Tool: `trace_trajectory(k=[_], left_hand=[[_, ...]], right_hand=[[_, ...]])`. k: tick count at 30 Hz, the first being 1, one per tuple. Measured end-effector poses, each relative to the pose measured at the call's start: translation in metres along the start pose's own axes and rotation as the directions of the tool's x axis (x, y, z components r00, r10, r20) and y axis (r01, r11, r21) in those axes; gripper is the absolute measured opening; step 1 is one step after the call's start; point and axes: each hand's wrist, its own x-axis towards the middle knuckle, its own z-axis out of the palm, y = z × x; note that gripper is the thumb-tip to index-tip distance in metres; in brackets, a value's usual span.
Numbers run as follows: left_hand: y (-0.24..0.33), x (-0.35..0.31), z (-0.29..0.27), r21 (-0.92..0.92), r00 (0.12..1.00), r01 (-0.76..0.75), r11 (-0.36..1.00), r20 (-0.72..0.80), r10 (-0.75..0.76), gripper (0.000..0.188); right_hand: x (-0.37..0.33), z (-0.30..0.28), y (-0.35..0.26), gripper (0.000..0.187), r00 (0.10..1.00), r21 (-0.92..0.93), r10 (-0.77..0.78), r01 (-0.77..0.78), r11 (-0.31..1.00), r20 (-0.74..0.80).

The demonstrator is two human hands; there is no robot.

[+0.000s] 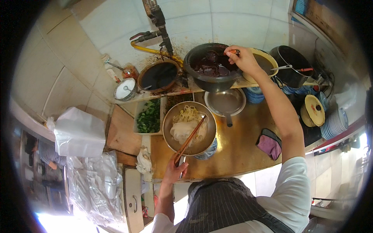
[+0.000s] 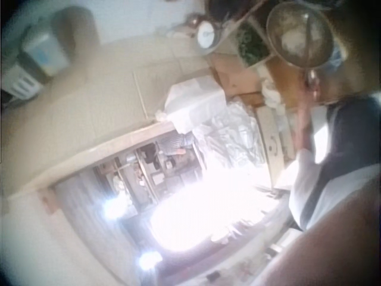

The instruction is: The person prepares noodles by fetching ingredients from a container, putting them into a bowl, adding liquid from a pot with a ladle, and mixing the ingredients with chopsticks.

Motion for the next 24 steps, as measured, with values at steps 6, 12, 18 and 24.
trace_trajectory(k=[6, 12, 18, 24], left_hand=[[0.015, 0.007, 0.011, 0.047, 0.998, 0.008, 0.999, 0.059, -0.011, 0.051], [0.03, 0.011, 0.019, 0.074, 0.996, -0.006, 0.997, 0.093, -0.001, 0.05], [0.038, 0.01, 0.021, 0.065, 0.996, 0.027, 0.998, 0.082, -0.032, 0.046], [0.039, 0.012, 0.024, 0.065, 0.995, 0.013, 0.998, 0.096, -0.02, 0.043]], right_hand=[[-0.017, -0.008, 0.002, 0.016, 1.0, -0.029, 0.008, -0.007, 1.0, 0.01], [-0.023, -0.01, 0.001, 0.015, 0.999, -0.035, 0.002, -0.001, 0.999, 0.045], [-0.026, -0.005, -0.003, 0.015, 0.999, 0.061, 0.04, -0.038, 0.997, -0.03], [-0.025, -0.013, 0.001, 0.015, 0.999, 0.072, 0.005, -0.001, 0.997, -0.052]])
